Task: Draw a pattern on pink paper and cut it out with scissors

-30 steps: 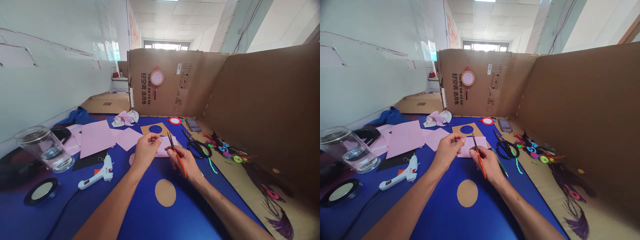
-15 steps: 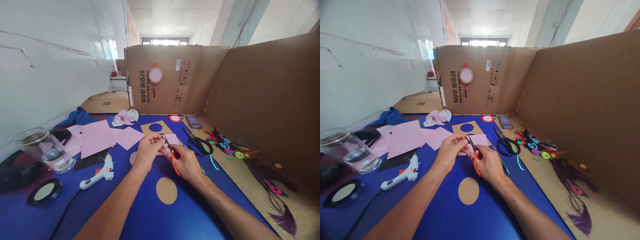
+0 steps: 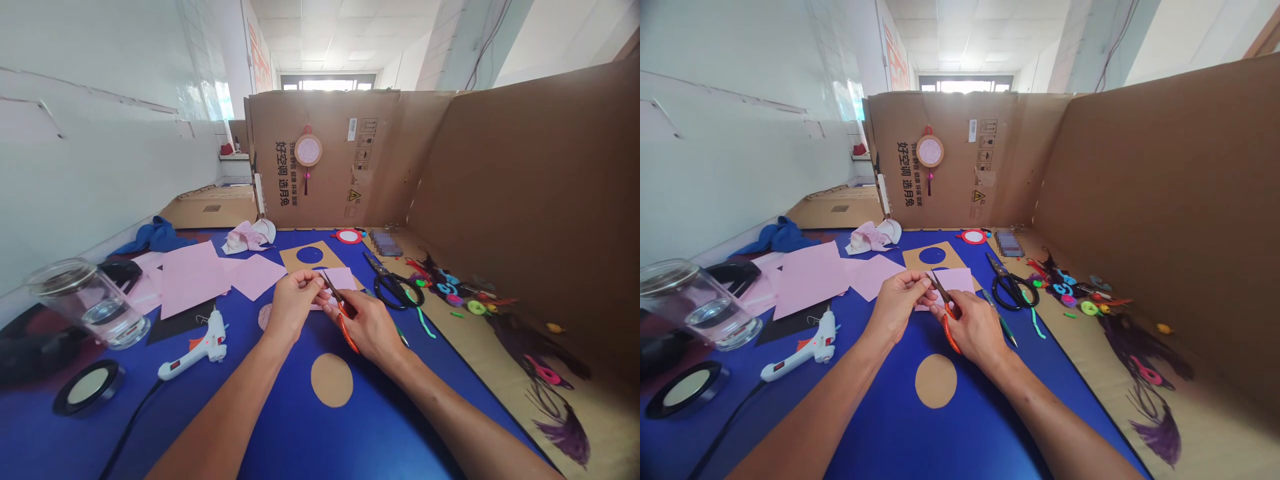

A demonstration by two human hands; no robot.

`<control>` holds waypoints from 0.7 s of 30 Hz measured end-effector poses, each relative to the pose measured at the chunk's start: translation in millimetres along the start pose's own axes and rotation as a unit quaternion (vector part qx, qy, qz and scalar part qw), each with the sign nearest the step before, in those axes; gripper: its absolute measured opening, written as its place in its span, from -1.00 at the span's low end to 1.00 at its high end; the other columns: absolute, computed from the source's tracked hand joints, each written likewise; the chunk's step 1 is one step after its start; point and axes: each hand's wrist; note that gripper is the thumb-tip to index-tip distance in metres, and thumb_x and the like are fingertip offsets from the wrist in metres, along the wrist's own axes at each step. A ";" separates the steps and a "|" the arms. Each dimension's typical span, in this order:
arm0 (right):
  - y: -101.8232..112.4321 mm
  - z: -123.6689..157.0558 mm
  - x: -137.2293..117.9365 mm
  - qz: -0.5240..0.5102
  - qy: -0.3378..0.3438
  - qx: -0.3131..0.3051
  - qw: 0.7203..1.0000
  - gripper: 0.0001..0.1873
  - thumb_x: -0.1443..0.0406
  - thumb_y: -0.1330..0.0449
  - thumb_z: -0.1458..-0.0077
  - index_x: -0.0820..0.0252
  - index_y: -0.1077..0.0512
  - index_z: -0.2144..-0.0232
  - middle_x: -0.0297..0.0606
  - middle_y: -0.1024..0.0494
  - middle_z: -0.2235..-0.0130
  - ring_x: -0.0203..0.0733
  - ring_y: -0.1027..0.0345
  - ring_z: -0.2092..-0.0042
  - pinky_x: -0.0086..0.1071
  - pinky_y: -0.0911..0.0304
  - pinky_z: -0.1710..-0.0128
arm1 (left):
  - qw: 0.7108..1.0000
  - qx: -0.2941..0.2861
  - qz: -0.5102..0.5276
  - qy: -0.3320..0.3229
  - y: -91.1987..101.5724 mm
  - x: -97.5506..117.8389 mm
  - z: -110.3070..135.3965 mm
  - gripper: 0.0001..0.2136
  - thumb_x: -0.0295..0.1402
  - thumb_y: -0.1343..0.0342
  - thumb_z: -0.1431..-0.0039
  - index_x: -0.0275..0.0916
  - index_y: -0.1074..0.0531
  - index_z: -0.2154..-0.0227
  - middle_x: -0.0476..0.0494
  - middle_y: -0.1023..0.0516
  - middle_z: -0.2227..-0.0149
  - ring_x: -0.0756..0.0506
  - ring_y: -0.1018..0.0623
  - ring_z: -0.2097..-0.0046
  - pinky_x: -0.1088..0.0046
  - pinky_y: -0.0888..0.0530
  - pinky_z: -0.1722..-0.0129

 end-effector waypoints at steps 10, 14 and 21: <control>3.5 -0.5 -4.3 -0.002 0.007 -0.013 1.000 -0.55 -0.11 -0.23 -0.39 0.10 -0.63 0.24 -0.25 -0.60 0.38 -0.13 -0.39 0.36 -0.32 -0.22 0.30 | 0.996 0.027 -0.074 -0.032 4.0 -6.0 -7.0 -0.96 -0.37 -0.22 -0.04 -0.21 -0.49 0.44 -0.03 -0.58 0.49 0.01 -0.54 0.49 0.55 -0.47 0.48; 15.6 -7.2 3.2 -0.013 -0.019 0.026 0.999 -0.54 -0.10 -0.23 -0.37 0.14 -0.66 0.15 -0.27 -0.58 0.39 -0.13 -0.39 0.35 -0.31 -0.23 0.30 | 0.991 -0.004 -0.135 -0.020 12.0 -4.2 -10.9 -0.94 -0.34 -0.20 -0.05 -0.20 -0.50 0.46 -0.05 -0.60 0.44 0.01 -0.54 0.48 0.53 -0.39 0.49; 39.8 -21.4 28.1 -0.010 -0.105 0.128 0.986 -0.44 -0.15 -0.25 -0.30 0.19 -0.70 0.09 -0.27 -0.61 0.38 -0.11 -0.40 0.35 -0.31 -0.19 0.31 | 0.878 -0.167 -0.449 -0.015 14.5 -13.3 -1.2 -0.68 -0.31 -0.26 -0.17 -0.15 -0.36 0.67 -0.03 -0.50 0.58 -0.05 -0.39 0.53 0.40 -0.17 0.50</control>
Point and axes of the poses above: each hand's wrist, its own z-axis away from the middle knuckle, its own y-axis out of the back of the hand, x = y × z
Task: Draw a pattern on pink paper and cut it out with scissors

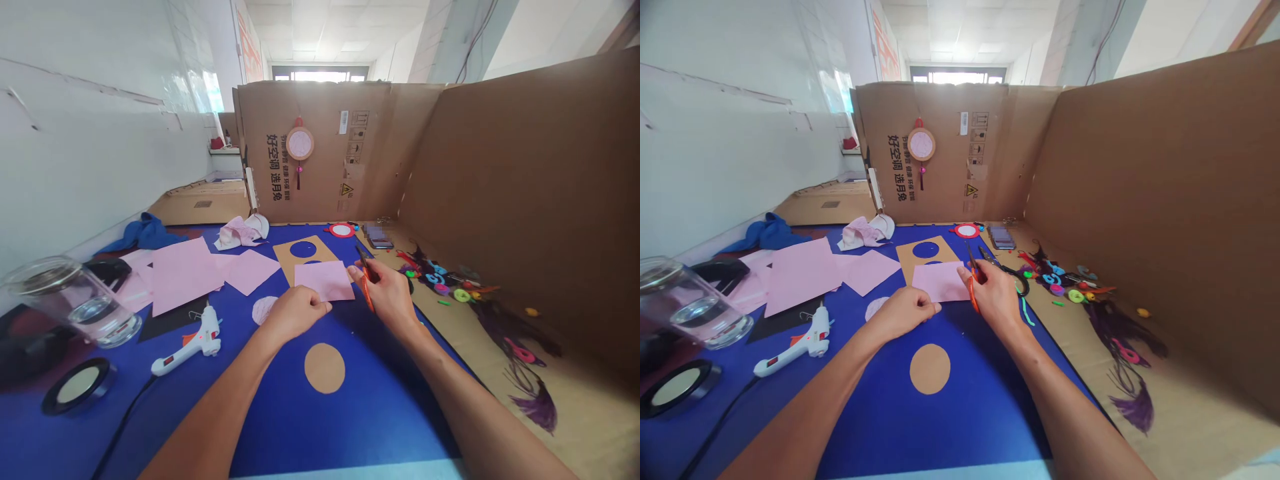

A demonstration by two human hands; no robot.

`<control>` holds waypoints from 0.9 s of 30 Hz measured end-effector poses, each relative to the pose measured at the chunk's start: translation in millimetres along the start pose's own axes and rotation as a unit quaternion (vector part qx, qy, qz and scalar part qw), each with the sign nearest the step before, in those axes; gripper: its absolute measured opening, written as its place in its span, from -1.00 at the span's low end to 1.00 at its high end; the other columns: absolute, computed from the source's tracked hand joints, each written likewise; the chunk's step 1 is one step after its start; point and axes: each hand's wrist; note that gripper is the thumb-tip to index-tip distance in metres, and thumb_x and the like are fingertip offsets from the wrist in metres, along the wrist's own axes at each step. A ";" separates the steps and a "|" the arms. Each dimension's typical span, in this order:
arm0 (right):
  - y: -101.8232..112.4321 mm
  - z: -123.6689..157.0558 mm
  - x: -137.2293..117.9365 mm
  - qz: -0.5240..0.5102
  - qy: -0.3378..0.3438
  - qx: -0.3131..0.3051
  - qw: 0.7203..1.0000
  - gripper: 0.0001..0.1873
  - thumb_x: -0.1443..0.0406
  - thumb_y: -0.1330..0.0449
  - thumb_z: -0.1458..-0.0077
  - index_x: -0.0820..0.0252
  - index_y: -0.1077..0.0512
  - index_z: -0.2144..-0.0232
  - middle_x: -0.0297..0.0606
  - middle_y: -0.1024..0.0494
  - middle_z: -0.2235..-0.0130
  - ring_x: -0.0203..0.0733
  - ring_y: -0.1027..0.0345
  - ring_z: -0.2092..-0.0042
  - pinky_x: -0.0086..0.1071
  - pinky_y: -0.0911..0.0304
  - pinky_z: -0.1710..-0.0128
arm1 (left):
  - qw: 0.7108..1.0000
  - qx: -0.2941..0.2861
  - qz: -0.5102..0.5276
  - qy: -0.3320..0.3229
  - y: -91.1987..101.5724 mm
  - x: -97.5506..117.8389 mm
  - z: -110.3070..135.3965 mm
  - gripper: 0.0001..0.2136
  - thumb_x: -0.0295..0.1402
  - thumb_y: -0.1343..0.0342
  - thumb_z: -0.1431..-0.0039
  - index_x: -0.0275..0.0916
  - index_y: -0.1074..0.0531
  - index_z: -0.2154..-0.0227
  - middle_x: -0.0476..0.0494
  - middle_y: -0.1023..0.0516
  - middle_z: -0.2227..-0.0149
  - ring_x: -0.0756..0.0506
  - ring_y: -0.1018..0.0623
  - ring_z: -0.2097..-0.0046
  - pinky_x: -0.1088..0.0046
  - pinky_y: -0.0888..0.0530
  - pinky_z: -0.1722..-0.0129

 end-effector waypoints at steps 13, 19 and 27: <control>-7.6 4.4 2.2 0.189 0.010 -0.094 0.977 -0.72 0.32 -0.28 -0.21 0.02 -0.65 0.04 -0.25 -0.75 0.12 -0.05 -0.57 0.13 -0.33 -0.13 0.31 | 0.987 0.148 -0.056 0.006 12.1 -20.5 -15.2 -0.73 -0.56 -0.17 -0.24 -0.14 -0.65 0.10 -0.26 -0.75 0.05 -0.30 -0.69 0.00 0.26 -0.48 0.01; -15.3 13.2 5.4 0.226 0.124 -0.152 0.954 -0.74 0.34 -0.40 -0.24 0.06 -0.60 0.02 -0.22 -0.72 0.02 -0.01 -0.53 -0.03 -0.33 -0.20 0.18 | 0.988 0.145 -0.001 0.050 11.6 -36.7 -22.1 -0.71 -0.55 -0.18 -0.17 -0.22 -0.62 0.08 -0.28 -0.73 0.20 -0.27 -0.70 0.17 0.25 -0.54 0.07; -23.6 16.7 6.7 0.265 0.160 -0.150 0.939 -0.90 0.36 -0.33 -0.32 0.08 -0.57 0.12 -0.19 -0.71 0.08 -0.03 -0.51 0.01 -0.30 -0.22 0.14 | 0.977 0.152 0.126 0.076 9.7 -52.4 -28.0 -0.70 -0.49 -0.26 -0.04 -0.15 -0.61 0.12 -0.14 -0.67 0.35 -0.17 -0.64 0.33 0.41 -0.50 0.31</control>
Point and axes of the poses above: each hand's wrist, its own z-axis away from the middle knuckle, its own y-axis out of the back of the hand, x = y × z
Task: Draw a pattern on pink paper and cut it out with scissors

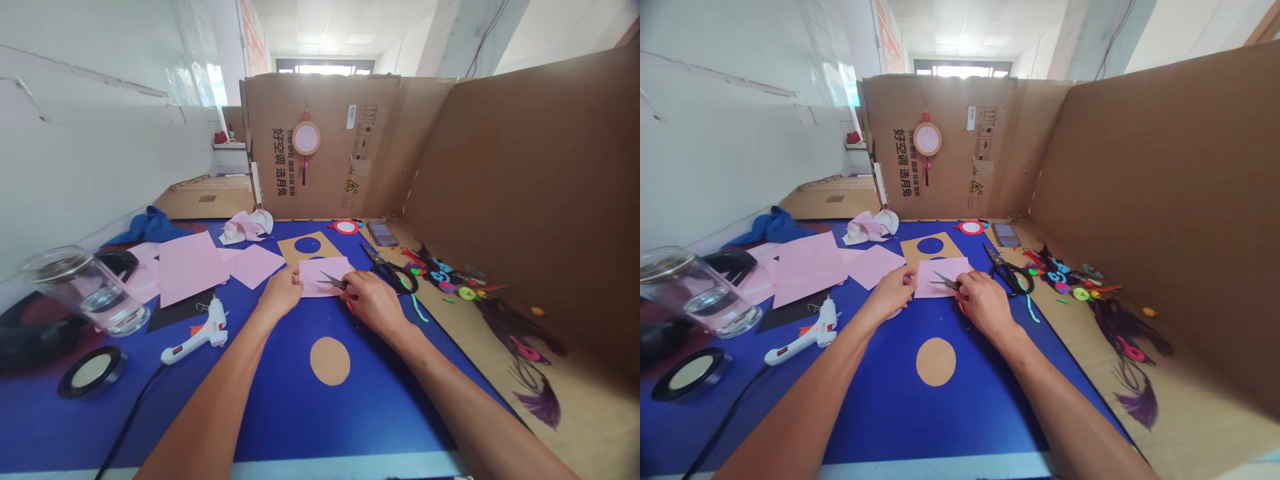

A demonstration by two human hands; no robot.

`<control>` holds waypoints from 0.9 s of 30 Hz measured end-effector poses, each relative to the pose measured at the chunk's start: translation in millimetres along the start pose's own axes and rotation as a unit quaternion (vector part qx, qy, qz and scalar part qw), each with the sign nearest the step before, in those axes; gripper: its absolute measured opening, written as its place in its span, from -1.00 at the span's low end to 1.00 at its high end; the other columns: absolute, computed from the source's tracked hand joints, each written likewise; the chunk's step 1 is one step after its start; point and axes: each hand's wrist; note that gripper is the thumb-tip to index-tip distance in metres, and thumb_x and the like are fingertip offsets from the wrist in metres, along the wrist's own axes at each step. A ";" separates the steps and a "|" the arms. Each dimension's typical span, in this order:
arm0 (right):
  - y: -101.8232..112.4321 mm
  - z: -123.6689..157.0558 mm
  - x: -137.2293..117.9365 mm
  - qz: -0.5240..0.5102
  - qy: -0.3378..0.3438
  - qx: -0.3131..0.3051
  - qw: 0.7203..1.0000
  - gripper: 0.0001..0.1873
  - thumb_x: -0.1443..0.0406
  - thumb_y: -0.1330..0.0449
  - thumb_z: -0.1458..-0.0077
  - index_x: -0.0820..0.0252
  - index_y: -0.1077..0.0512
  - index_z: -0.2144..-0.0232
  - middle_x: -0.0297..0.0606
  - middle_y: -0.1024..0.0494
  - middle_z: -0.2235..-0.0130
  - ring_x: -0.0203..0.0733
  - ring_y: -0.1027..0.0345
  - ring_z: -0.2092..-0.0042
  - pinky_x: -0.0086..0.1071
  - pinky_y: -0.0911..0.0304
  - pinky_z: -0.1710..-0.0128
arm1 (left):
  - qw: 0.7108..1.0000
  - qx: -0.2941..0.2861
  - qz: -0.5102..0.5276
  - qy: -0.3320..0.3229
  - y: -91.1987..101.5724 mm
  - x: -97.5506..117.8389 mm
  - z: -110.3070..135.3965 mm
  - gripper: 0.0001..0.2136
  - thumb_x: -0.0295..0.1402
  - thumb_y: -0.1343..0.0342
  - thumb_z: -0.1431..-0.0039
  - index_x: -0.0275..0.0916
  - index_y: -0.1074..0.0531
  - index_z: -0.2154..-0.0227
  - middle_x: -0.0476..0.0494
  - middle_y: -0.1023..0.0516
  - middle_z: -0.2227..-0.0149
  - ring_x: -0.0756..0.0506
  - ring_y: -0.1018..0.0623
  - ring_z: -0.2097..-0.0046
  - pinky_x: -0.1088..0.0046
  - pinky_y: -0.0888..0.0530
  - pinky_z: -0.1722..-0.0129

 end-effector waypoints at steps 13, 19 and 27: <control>-11.7 -3.6 -2.1 0.030 -0.036 -0.002 0.999 -0.86 0.37 -0.27 -0.28 0.07 -0.55 0.12 -0.24 -0.72 0.14 -0.07 -0.56 0.12 -0.29 -0.04 0.34 | 0.999 -0.019 -0.019 0.029 -1.3 3.7 -0.2 -0.62 -0.48 -0.22 -0.10 -0.19 -0.57 -0.02 -0.12 -0.67 0.28 -0.08 -0.58 0.50 0.48 -0.37 0.54; -8.7 -2.4 -5.3 0.026 -0.052 -0.008 0.998 -0.91 0.33 -0.24 -0.32 0.07 -0.55 0.16 -0.23 -0.72 0.15 -0.08 -0.57 0.16 -0.30 0.00 0.36 | 0.997 -0.026 0.045 0.060 -1.2 12.8 5.0 -0.62 -0.48 -0.25 -0.09 -0.25 -0.56 -0.02 0.01 -0.56 0.47 -0.04 -0.56 0.53 0.55 -0.37 0.55; -7.9 -3.0 -5.1 0.018 -0.059 -0.020 0.998 -0.85 0.31 -0.24 -0.34 0.06 -0.56 0.08 -0.22 -0.73 0.13 -0.07 -0.60 0.14 -0.31 -0.03 0.35 | 0.989 -0.007 0.105 0.108 -3.4 25.2 6.9 -0.58 -0.55 -0.22 -0.20 -0.27 -0.50 -0.14 0.05 -0.50 0.52 -0.02 -0.54 0.55 0.57 -0.43 0.54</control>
Point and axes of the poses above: each hand's wrist, its own z-axis away from the middle knuckle, its own y-axis out of the back of the hand, x = y × z
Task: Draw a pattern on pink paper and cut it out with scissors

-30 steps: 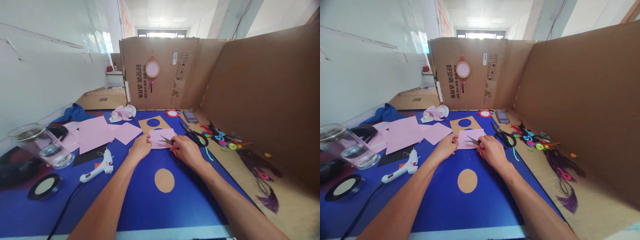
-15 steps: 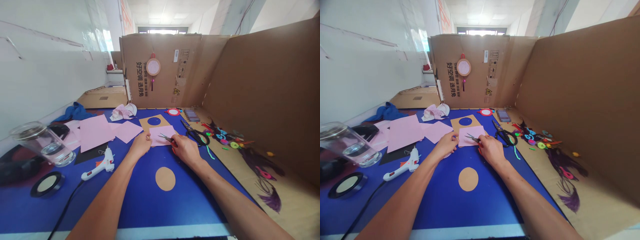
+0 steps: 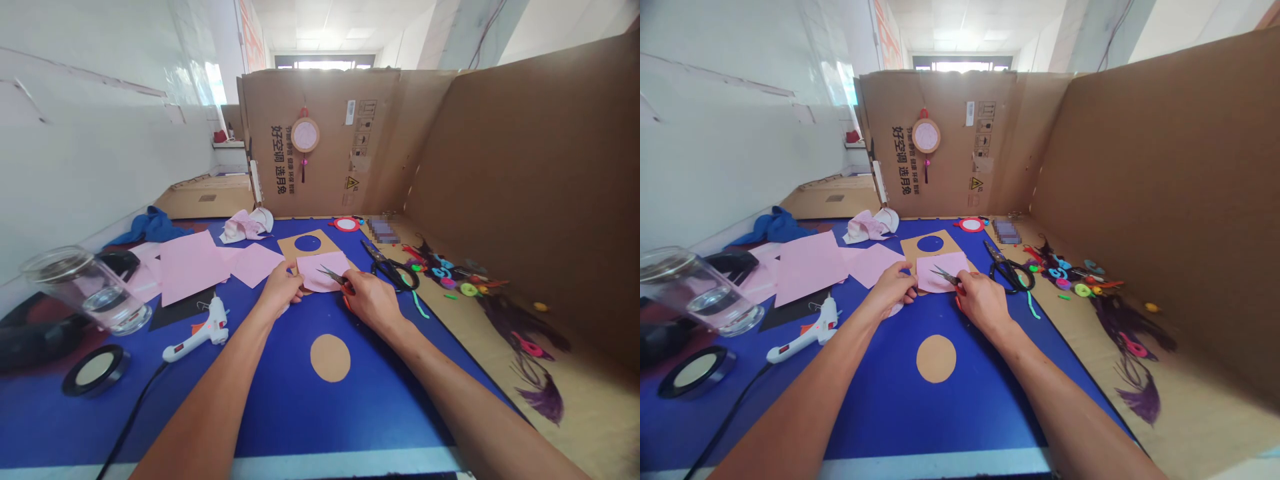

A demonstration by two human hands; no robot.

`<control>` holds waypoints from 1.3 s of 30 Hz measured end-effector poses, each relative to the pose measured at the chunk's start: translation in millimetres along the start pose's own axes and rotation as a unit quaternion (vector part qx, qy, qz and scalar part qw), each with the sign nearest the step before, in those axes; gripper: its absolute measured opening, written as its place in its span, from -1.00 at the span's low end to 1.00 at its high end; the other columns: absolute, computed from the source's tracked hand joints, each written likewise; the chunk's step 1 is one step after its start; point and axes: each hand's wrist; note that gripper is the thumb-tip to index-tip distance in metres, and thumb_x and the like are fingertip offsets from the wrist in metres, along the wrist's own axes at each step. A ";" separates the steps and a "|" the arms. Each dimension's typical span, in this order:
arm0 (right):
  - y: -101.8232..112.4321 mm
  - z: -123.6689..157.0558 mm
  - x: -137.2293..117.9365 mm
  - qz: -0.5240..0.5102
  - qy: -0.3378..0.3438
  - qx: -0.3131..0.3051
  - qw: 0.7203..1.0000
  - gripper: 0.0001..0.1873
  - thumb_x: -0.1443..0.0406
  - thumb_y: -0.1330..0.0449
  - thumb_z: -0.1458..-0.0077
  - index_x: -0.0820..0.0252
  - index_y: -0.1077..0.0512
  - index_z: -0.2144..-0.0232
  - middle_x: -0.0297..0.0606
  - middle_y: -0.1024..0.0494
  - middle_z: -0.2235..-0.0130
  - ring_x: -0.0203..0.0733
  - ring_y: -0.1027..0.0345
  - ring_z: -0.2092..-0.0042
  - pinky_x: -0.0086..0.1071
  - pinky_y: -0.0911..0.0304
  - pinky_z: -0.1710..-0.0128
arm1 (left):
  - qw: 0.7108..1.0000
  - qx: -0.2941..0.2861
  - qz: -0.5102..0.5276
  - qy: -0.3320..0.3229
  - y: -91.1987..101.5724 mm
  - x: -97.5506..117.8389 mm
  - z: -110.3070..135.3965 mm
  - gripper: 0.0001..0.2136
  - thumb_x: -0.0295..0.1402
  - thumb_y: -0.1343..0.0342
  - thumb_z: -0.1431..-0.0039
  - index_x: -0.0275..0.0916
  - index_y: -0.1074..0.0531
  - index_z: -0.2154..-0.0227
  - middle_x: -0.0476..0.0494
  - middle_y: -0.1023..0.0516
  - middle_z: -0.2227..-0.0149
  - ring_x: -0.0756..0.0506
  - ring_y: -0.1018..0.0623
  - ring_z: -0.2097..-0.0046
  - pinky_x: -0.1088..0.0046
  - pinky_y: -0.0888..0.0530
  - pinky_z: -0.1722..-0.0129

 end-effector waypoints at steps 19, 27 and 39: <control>11.4 -10.3 7.7 -0.423 -0.153 0.036 0.892 -0.64 -0.05 -0.41 -0.18 0.07 -0.51 0.28 -0.30 -0.65 0.40 -0.15 -0.44 0.43 -0.38 -0.23 0.47 | 0.953 0.052 0.263 -0.141 -9.3 2.6 -1.8 -0.72 -0.53 -0.30 0.02 -0.26 -0.66 0.19 0.00 -0.55 0.36 -0.05 -0.65 0.25 0.32 -0.69 0.05; 12.4 -10.5 -5.4 -0.728 -0.256 -0.049 0.634 -0.44 -0.12 -0.54 -0.10 0.09 -0.40 0.27 -0.13 -0.75 0.30 -0.24 -0.53 0.46 -0.47 -0.45 0.55 | 0.901 0.030 0.409 -0.144 -10.8 14.7 6.3 -0.79 -0.47 -0.45 0.14 -0.28 -0.64 0.36 -0.10 -0.63 0.29 -0.07 -0.65 0.17 0.24 -0.64 -0.06; 4.2 -18.4 10.6 -0.798 -0.231 0.077 0.552 -0.31 0.18 -0.74 0.37 0.07 -0.34 0.36 -0.51 -0.49 0.53 -0.31 -0.36 0.55 -0.46 -0.33 0.60 | 0.890 -0.083 0.402 -0.198 -6.7 20.8 15.2 -0.43 -0.49 -0.46 0.08 -0.13 -0.57 -0.07 -0.02 -0.63 0.28 -0.08 -0.65 0.21 0.32 -0.67 0.10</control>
Point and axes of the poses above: each hand's wrist, its own z-axis away from the middle knuckle, its own y-axis out of the back of the hand, x = y × z
